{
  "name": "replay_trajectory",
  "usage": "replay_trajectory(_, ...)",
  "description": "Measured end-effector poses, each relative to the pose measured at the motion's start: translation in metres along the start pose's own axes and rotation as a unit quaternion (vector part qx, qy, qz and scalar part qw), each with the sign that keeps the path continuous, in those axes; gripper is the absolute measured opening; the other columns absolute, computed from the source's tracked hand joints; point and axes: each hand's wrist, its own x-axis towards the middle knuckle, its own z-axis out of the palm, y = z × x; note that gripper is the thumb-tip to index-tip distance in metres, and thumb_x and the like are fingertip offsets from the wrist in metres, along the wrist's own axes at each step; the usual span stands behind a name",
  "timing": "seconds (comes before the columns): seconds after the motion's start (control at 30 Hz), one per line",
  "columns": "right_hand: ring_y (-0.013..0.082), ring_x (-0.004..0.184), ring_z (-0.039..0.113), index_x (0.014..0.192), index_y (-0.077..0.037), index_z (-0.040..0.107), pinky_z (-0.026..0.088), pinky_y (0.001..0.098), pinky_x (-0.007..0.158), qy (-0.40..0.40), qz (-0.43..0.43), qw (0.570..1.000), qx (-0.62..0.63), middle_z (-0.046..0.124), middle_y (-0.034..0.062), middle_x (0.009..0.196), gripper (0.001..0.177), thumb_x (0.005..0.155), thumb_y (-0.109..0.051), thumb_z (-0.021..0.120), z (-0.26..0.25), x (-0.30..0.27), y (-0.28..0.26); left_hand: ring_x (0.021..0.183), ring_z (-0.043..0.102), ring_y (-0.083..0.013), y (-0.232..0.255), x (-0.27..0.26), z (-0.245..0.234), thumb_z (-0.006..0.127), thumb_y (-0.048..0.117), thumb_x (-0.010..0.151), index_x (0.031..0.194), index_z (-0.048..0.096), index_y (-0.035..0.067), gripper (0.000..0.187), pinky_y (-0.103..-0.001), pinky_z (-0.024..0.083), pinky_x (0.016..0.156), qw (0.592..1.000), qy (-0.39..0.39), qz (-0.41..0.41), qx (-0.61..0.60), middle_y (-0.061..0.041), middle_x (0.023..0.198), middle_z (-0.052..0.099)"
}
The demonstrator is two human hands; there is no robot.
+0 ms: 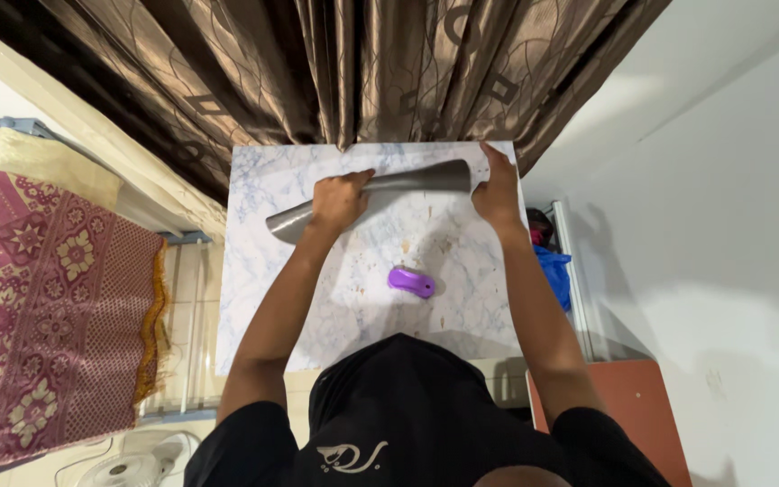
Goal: The person scrubs a circular patterned mat on a white table using a purple scrubbing tool. They flip the mat over to clean the plain grey underside and then flip it back to continue scrubbing the patterned side. The person uses both hands to hold the mat and scrub it thoroughly.
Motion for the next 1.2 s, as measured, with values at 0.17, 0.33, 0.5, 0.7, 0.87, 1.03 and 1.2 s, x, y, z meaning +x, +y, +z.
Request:
replay_trajectory(0.17, 0.0525, 0.145, 0.021, 0.151, 0.007, 0.035, 0.014, 0.0618, 0.116, -0.148, -0.135, 0.979, 0.016, 0.026, 0.0362, 0.158, 0.1, 0.064, -0.007, 0.082, 0.012, -0.007, -0.07, 0.066, 0.074, -0.0276, 0.02, 0.01, 0.016, 0.06, 0.013, 0.086, 0.12, 0.075, 0.021, 0.037, -0.044, 0.058, 0.058, 0.984, -0.129, 0.052, 0.113, -0.01, 0.08, 0.076)
replay_trajectory(0.33, 0.0388, 0.134, 0.053, 0.142, -0.012, 0.059, 0.041, 0.0494, 0.112, -0.232, -0.045, 0.969, -0.078, 0.059, 0.0186, 0.146, 0.064, 0.079, -0.005, 0.067, 0.074, -0.022, -0.076, 0.072, 0.074, -0.0305, 0.028, -0.011, 0.035, 0.066, 0.021, 0.091, 0.117, 0.075, 0.021, 0.028, -0.046, 0.059, 0.065, 0.984, -0.158, 0.039, 0.074, -0.01, 0.084, 0.076)
replay_trajectory(0.5, 0.0376, 0.117, 0.066, 0.132, -0.017, 0.069, 0.053, 0.0452, 0.101, -0.289, -0.069, 0.954, -0.033, 0.07, 0.0194, 0.126, 0.057, 0.08, 0.006, 0.06, 0.087, -0.038, -0.022, 0.101, 0.069, -0.0349, -0.009, -0.043, 0.046, 0.084, 0.04, 0.075, 0.116, 0.07, 0.015, 0.05, -0.046, 0.056, 0.088, 0.908, -0.398, -0.127, -0.04, -0.018, 0.11, 0.072)
replay_trajectory(0.7, 0.0345, 0.124, 0.063, 0.139, -0.016, 0.066, 0.05, 0.0441, 0.104, -0.26, 0.01, 0.962, -0.08, 0.067, 0.0165, 0.133, 0.061, 0.083, 0.006, 0.058, 0.08, -0.028, -0.023, 0.114, 0.069, -0.0342, -0.059, -0.022, 0.047, 0.066, 0.03, 0.095, 0.124, 0.072, 0.009, 0.037, -0.046, 0.054, 0.101, 0.916, -0.389, -0.095, 0.033, -0.019, 0.124, 0.073)
replay_trajectory(0.87, 0.0334, 0.148, 0.043, 0.141, -0.004, 0.062, 0.035, 0.0518, 0.12, 0.089, -0.13, 0.985, -0.068, 0.052, 0.0137, 0.154, 0.067, 0.075, 0.008, 0.06, 0.06, -0.013, -0.045, 0.134, 0.059, -0.0248, -0.005, 0.009, -0.017, 0.06, -0.007, 0.081, 0.139, 0.064, 0.008, 0.06, -0.049, 0.043, 0.11, 0.988, 0.088, 0.092, 0.089, -0.006, 0.148, 0.062)
replay_trajectory(1.03, 0.0291, 0.152, 0.038, 0.147, -0.008, 0.06, 0.028, 0.0523, 0.125, -0.042, -0.123, 0.988, -0.088, 0.046, 0.0101, 0.16, 0.076, 0.074, 0.013, 0.055, 0.053, -0.025, -0.033, 0.136, 0.055, -0.0253, 0.005, -0.018, -0.008, 0.064, -0.001, 0.075, 0.135, 0.065, 0.012, 0.062, -0.053, 0.04, 0.111, 0.99, 0.077, 0.071, 0.097, -0.003, 0.146, 0.062)
replay_trajectory(1.2, 0.0338, 0.131, 0.058, 0.145, -0.017, 0.059, 0.046, 0.0417, 0.11, -0.362, 0.007, 0.931, -0.054, 0.059, 0.014, 0.145, 0.065, 0.084, 0.004, 0.055, 0.098, -0.063, 0.017, 0.118, 0.064, -0.0346, -0.035, -0.066, 0.071, 0.061, 0.013, 0.091, 0.136, 0.067, 0.026, 0.048, -0.049, 0.049, 0.102, 0.935, -0.337, -0.113, -0.008, -0.014, 0.124, 0.069)
